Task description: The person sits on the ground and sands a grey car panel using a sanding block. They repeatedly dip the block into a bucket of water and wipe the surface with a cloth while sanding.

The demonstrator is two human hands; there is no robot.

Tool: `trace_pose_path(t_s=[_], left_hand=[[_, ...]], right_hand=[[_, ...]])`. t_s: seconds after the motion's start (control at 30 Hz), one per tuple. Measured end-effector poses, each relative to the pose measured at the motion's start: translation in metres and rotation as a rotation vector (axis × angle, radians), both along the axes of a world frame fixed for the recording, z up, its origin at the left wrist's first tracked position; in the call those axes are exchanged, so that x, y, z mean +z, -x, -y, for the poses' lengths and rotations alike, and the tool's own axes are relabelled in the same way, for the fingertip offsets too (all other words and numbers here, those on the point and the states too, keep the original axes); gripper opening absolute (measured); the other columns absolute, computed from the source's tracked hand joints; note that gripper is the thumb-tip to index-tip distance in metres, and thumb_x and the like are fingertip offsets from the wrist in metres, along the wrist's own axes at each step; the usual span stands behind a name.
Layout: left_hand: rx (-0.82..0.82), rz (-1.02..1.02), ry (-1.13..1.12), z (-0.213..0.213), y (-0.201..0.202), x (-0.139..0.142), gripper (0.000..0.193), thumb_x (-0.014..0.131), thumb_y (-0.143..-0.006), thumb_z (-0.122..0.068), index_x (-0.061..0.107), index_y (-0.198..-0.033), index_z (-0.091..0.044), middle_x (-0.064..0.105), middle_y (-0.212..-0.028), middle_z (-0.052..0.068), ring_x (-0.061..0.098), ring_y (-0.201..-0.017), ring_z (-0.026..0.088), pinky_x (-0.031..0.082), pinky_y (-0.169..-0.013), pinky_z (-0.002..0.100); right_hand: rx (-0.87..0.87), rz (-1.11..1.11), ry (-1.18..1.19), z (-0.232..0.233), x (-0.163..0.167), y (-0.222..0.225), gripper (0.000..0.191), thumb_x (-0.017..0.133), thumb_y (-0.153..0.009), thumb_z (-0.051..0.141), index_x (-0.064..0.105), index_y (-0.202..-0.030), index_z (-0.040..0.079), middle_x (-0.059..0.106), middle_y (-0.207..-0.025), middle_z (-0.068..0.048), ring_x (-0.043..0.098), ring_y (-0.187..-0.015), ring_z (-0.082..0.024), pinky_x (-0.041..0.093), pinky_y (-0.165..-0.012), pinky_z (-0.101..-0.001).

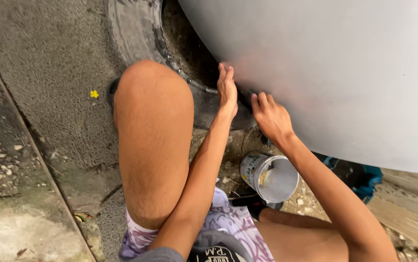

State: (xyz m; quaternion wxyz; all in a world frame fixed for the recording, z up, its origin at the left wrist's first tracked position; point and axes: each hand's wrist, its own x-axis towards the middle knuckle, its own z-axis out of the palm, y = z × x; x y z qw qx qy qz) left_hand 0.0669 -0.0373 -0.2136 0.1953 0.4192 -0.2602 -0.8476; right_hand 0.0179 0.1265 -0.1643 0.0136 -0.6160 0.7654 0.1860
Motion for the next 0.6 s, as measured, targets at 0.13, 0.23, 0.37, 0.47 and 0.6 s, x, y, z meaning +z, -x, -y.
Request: trace_pose_path(t_s=[0.13,0.23,0.37,0.47,0.6], left_hand=[[0.002,0.062,0.119,-0.003,0.001,-0.005,0.075,0.044,-0.102,-0.039,0.013,-0.163,-0.007,0.011,-0.172,0.009,0.011,-0.158,0.024,0.011,-0.126,0.037],[-0.001,0.091,0.160,-0.004,0.001,-0.007,0.076,0.043,-0.101,-0.038,0.012,-0.162,-0.007,0.008,-0.172,0.009,0.009,-0.158,0.024,0.011,-0.125,0.037],[0.010,0.065,0.191,-0.005,0.002,-0.010,0.075,0.043,-0.103,-0.038,0.013,-0.163,-0.003,0.010,-0.173,0.012,0.010,-0.159,0.025,0.012,-0.127,0.037],[-0.020,0.041,0.145,-0.006,0.004,-0.012,0.075,0.043,-0.103,-0.038,0.013,-0.162,-0.004,0.011,-0.173,0.012,0.012,-0.159,0.026,0.013,-0.126,0.037],[0.013,0.090,0.187,-0.007,0.006,-0.013,0.076,0.044,-0.103,-0.037,0.011,-0.163,-0.005,0.006,-0.173,0.011,0.007,-0.159,0.025,0.010,-0.126,0.037]], right_hand=[[-0.033,-0.040,-0.331,-0.062,0.017,-0.019,0.052,0.060,-0.082,0.007,0.055,-0.132,-0.007,0.057,-0.124,-0.019,0.064,-0.105,-0.028,0.062,-0.067,-0.0317],[-0.042,-0.029,-0.440,-0.071,0.026,-0.018,0.049,0.060,-0.085,0.010,0.056,-0.131,-0.004,0.057,-0.120,-0.016,0.063,-0.111,-0.029,0.062,-0.074,-0.0344],[-0.044,0.035,-0.194,-0.031,0.018,0.003,0.050,0.059,-0.088,0.004,0.056,-0.138,-0.004,0.059,-0.117,-0.016,0.064,-0.106,-0.027,0.061,-0.070,-0.0340],[-0.040,0.016,-0.140,-0.028,0.008,0.006,0.049,0.060,-0.088,0.005,0.057,-0.137,-0.005,0.060,-0.115,-0.015,0.064,-0.105,-0.026,0.061,-0.070,-0.0338],[-0.028,-0.027,-0.451,-0.089,0.005,-0.008,0.046,0.057,-0.091,0.006,0.055,-0.135,-0.006,0.057,-0.124,-0.016,0.063,-0.109,-0.027,0.063,-0.073,-0.0312]])
